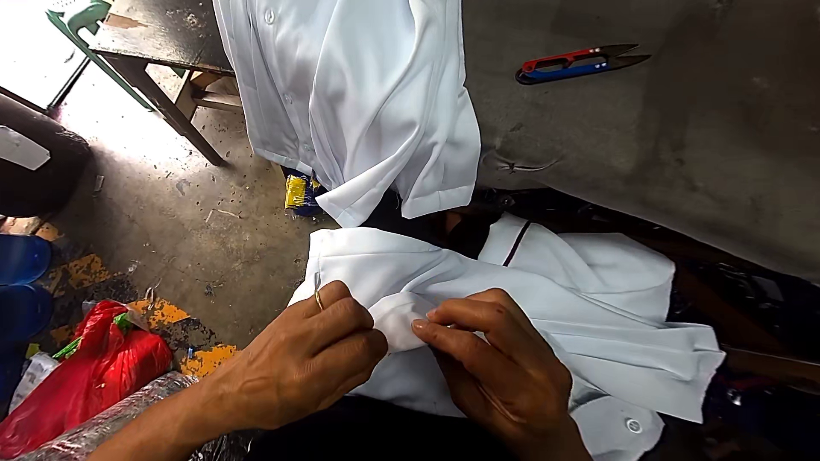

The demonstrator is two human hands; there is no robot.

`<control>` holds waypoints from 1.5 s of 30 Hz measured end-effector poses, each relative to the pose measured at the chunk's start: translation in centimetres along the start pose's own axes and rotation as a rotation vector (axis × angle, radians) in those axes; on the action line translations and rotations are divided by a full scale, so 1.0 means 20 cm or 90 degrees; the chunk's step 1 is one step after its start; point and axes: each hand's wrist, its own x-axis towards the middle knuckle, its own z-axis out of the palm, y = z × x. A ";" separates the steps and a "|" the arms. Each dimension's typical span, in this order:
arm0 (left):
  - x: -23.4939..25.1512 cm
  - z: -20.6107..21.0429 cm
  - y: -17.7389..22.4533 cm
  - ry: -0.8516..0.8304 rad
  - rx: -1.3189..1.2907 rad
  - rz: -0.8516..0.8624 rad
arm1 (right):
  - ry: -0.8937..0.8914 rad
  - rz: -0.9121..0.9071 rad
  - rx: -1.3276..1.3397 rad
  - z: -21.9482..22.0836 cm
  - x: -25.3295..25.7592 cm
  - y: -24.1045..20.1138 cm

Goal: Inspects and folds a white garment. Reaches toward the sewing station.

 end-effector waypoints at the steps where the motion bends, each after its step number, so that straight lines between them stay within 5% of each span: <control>1: -0.01 0.00 0.00 0.005 0.013 0.026 | 0.011 -0.011 0.012 0.01 -0.01 0.00; 17: -0.05 0.00 0.06 0.047 0.164 0.188 | 0.060 -0.104 -0.025 0.00 -0.04 -0.02; 45: -0.05 -0.02 0.07 0.048 0.143 0.180 | 0.067 -0.126 0.005 -0.02 -0.02 -0.03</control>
